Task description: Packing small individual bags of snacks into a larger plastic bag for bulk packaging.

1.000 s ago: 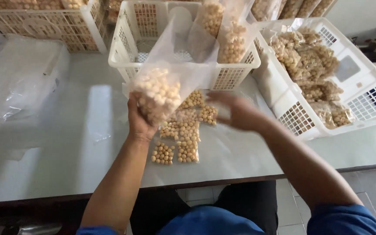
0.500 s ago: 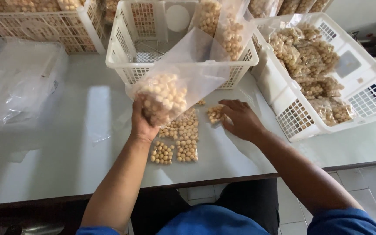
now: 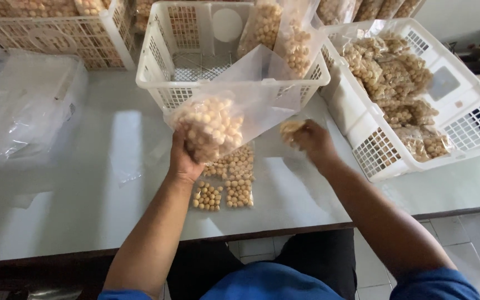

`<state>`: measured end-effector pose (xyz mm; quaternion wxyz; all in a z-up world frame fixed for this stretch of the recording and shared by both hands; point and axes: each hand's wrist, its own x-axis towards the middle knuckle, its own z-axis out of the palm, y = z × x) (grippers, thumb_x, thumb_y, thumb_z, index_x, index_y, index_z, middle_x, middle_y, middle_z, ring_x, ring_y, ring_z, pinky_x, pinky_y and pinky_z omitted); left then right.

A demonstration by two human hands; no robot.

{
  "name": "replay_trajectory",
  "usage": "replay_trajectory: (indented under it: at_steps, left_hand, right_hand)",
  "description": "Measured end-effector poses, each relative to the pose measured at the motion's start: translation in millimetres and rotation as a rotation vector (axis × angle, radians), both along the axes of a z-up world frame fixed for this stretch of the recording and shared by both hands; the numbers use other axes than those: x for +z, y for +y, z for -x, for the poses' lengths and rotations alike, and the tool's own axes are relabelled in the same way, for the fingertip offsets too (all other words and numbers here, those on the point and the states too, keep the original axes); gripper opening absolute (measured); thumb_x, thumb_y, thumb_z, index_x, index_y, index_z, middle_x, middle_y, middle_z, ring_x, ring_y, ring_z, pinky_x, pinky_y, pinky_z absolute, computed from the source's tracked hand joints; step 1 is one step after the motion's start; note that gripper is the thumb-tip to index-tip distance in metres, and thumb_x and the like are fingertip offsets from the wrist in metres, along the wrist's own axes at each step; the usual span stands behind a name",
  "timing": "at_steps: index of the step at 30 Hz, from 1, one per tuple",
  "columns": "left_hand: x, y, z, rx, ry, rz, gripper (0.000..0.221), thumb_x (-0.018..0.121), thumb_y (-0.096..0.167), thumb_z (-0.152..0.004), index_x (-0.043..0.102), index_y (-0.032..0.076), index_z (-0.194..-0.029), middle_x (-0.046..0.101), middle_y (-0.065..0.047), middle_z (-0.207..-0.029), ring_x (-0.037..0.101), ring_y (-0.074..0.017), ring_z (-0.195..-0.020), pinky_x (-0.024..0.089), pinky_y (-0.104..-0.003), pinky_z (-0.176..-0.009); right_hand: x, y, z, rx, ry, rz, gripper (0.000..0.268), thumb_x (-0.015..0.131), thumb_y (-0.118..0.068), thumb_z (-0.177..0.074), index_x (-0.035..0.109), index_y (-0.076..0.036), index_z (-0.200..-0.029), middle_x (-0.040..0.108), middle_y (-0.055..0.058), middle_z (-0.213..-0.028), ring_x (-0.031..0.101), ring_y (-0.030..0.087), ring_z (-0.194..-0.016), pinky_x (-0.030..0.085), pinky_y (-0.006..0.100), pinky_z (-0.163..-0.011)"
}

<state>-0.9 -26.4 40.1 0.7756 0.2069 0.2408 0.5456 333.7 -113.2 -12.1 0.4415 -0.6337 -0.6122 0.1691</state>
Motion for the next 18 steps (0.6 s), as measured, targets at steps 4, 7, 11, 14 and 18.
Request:
replay_trajectory:
  at_steps: [4,7,11,14,18]
  left_hand:
    - [-8.5,5.9,0.1,-0.051,0.013,-0.019,0.048,0.089,0.074,-0.09,0.086,0.027,-0.099,0.088,-0.003,-0.088,0.089,-0.0231,-0.086,0.076,-0.039,-0.076]
    - [0.7,-2.9,-4.1,-0.074,-0.014,-0.014,0.047,0.091,0.07,-0.091,0.087,0.024,-0.1,0.089,-0.006,-0.092,0.091,-0.0283,-0.092,0.078,-0.048,-0.085]
    - [-11.4,4.4,-7.1,-0.061,-0.034,-0.001,0.04,0.085,0.065,-0.099,0.086,0.025,-0.101,0.091,-0.006,-0.095,0.091,-0.0273,-0.095,0.078,-0.046,-0.089]
    - [-86.9,30.3,6.5,-0.144,-0.002,-0.275,0.087,0.086,0.066,-0.096,0.068,0.015,-0.164,0.076,-0.012,-0.159,0.071,-0.0382,-0.152,0.066,-0.064,-0.12]
    - [-77.4,24.8,3.8,-0.21,-0.004,-0.315,0.083,0.081,0.068,-0.099,0.071,0.012,-0.16,0.079,-0.013,-0.154,0.075,-0.0384,-0.145,0.069,-0.072,-0.112]
  right_hand:
    - [50.7,-9.2,-2.4,-0.054,1.183,0.041,0.017,0.069,-0.029,-0.105,0.075,-0.013,-0.105,0.074,0.005,-0.09,0.074,0.025,-0.081,0.065,0.047,-0.082]
    - [92.8,-20.8,10.1,-0.047,1.28,-0.068,0.024,0.075,-0.028,-0.106,0.078,-0.008,-0.119,0.083,0.009,-0.106,0.084,0.022,-0.092,0.072,0.039,-0.083]
    - [139.8,-42.1,21.0,0.042,0.72,-0.361,0.011,0.075,-0.007,-0.116,0.066,-0.006,-0.122,0.067,0.007,-0.1,0.066,0.011,-0.083,0.052,0.025,-0.071]
    - [194.0,-65.5,8.7,0.284,-0.349,-0.622,0.049,0.081,0.017,-0.12,0.059,0.012,-0.163,0.07,0.038,-0.164,0.08,0.05,-0.145,0.076,0.057,-0.122]
    - [225.8,-67.8,2.5,0.196,-0.833,-0.782,0.027,0.114,-0.007,-0.111,0.097,0.002,-0.131,0.072,0.019,-0.117,0.062,0.032,-0.102,0.05,0.058,-0.099]
